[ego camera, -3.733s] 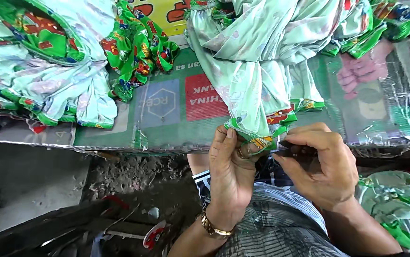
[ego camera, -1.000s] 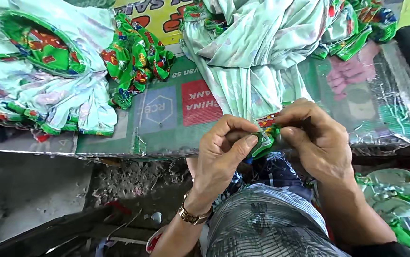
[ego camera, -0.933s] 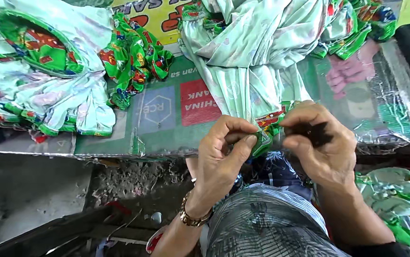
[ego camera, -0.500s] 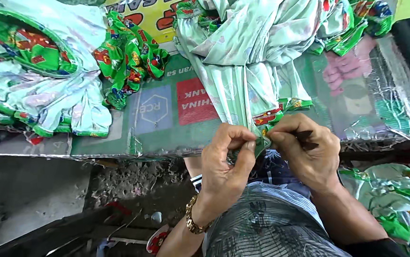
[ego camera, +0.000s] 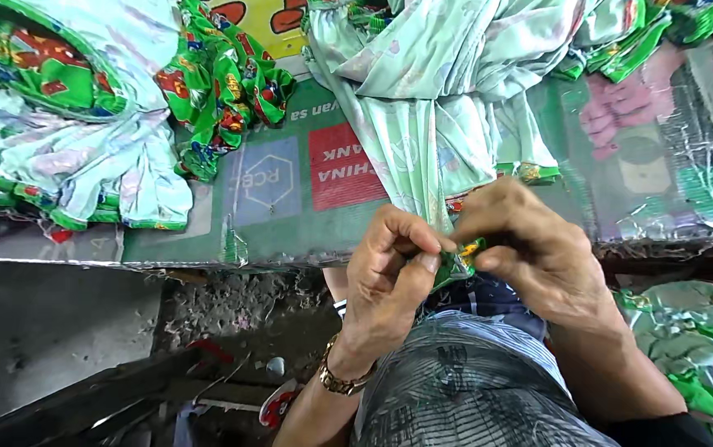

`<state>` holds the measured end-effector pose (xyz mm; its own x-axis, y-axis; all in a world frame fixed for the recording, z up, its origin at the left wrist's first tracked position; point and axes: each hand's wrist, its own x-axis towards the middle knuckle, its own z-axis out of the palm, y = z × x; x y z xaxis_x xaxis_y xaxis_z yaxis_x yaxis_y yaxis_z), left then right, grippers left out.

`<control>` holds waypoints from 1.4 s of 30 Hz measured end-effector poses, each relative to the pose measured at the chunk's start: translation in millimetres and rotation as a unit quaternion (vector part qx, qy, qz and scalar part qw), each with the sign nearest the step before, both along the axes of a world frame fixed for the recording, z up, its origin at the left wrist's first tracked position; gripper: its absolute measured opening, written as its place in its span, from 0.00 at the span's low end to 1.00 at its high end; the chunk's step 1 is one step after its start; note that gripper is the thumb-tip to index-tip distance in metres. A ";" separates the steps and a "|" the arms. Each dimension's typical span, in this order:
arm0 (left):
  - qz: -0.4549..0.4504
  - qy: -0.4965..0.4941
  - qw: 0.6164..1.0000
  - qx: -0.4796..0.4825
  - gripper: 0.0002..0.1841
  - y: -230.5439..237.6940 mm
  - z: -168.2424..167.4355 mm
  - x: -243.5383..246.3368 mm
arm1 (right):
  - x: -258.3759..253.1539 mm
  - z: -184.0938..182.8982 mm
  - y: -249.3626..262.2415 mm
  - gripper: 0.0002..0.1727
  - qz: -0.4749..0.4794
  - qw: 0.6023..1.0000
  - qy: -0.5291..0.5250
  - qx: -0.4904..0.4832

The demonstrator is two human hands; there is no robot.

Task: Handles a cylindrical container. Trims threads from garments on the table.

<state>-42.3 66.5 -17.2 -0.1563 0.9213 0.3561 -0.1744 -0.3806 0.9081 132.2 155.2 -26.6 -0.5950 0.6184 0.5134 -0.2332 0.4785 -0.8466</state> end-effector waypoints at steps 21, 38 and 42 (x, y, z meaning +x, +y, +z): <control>0.010 0.134 0.991 -0.020 0.24 -8.8 14.3 2.1 | -1.8 -11.7 -0.2 0.12 0.148 0.946 0.123 -0.260; 0.202 0.314 0.925 0.065 0.16 -14.2 4.7 28.6 | 5.4 -2.9 -31.7 0.04 -0.160 0.986 0.018 0.036; 0.191 0.290 0.936 0.056 0.18 -15.3 2.7 29.5 | 1.2 -4.9 -31.2 0.04 -0.135 0.990 0.028 0.024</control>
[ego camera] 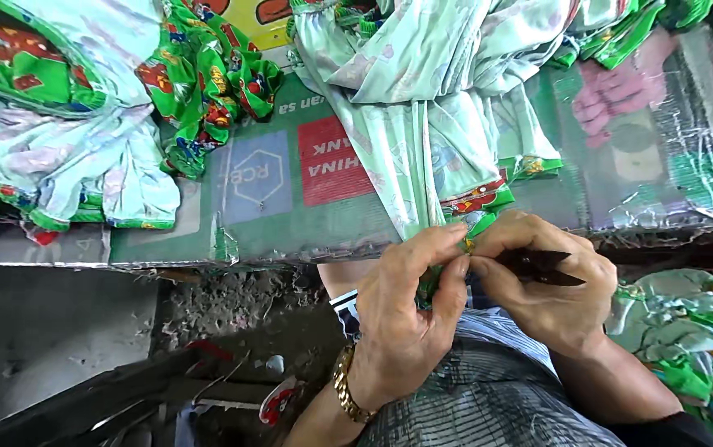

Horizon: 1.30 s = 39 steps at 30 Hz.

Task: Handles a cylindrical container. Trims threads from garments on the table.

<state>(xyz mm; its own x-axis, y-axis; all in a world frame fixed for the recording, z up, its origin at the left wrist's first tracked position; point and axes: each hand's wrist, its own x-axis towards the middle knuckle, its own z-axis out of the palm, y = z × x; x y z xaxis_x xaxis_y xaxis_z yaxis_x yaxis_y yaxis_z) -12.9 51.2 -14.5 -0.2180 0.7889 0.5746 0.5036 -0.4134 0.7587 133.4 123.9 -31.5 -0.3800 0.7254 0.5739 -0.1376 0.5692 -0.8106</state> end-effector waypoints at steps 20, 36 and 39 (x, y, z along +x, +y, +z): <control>-0.055 0.095 0.993 -0.052 0.04 5.2 8.7 -10.0 | 4.2 8.6 18.0 0.03 0.088 0.996 0.032 0.005; -0.126 0.043 0.984 -0.119 0.03 21.1 23.9 -32.2 | 30.3 27.7 34.9 0.11 0.075 0.967 -0.231 0.082; -0.123 0.076 0.984 -0.101 0.03 22.6 22.8 -33.1 | 29.0 26.2 36.8 0.10 0.099 0.966 -0.226 0.080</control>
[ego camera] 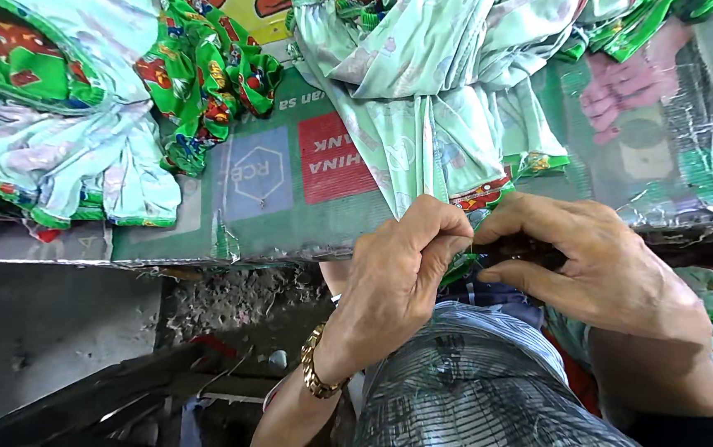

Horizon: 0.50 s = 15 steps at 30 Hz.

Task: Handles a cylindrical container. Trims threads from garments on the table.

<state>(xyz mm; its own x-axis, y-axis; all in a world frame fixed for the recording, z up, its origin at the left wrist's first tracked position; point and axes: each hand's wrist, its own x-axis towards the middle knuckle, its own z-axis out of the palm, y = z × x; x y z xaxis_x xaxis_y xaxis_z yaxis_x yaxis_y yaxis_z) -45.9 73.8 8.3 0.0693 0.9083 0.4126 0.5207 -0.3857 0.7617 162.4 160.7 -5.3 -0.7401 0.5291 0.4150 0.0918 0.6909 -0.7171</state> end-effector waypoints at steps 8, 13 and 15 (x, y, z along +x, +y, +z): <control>-0.009 0.016 1.000 0.016 0.04 1.8 -2.8 0.3 | -2.4 -5.3 5.4 0.08 0.051 0.995 0.051 -0.073; -0.027 -0.032 0.999 0.018 0.04 3.1 -6.7 -0.1 | -6.1 -10.2 8.0 0.09 0.093 0.984 0.086 -0.128; -0.028 -0.056 0.998 0.018 0.03 3.3 -8.8 1.3 | -9.0 -12.0 7.0 0.08 0.095 0.980 0.100 -0.140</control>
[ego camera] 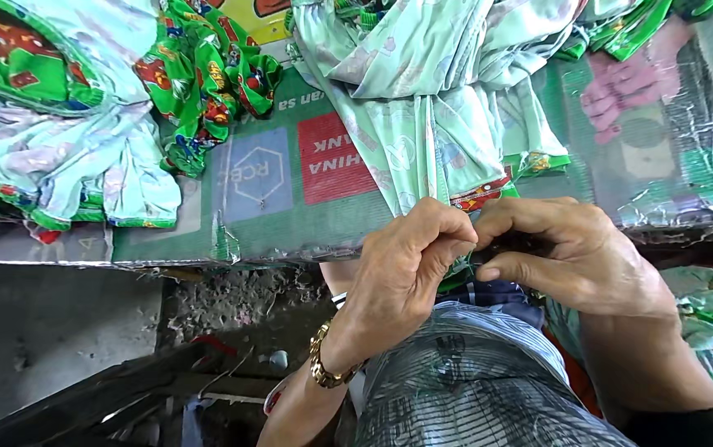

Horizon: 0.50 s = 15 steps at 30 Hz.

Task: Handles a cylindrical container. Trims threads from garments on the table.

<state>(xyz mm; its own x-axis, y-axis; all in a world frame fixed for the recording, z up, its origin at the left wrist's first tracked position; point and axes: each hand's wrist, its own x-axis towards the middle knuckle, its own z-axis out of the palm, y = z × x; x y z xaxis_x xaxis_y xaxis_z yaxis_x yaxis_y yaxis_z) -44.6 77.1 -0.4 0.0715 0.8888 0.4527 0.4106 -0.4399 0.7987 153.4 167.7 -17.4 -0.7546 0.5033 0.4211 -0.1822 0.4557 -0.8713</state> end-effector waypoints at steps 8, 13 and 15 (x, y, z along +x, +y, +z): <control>-0.006 -0.105 0.994 -0.029 0.01 -0.3 -4.1 -0.7 | -6.4 -9.6 -2.8 0.15 0.005 0.997 0.049 -0.066; -0.064 -0.076 0.994 -0.037 0.09 -6.5 0.0 -12.9 | -13.5 -11.8 -8.2 0.03 -0.080 0.996 0.029 0.020; -0.007 0.103 0.995 -0.004 0.14 -11.6 3.6 -18.4 | -9.9 -10.7 -10.2 0.02 -0.122 0.988 0.071 0.068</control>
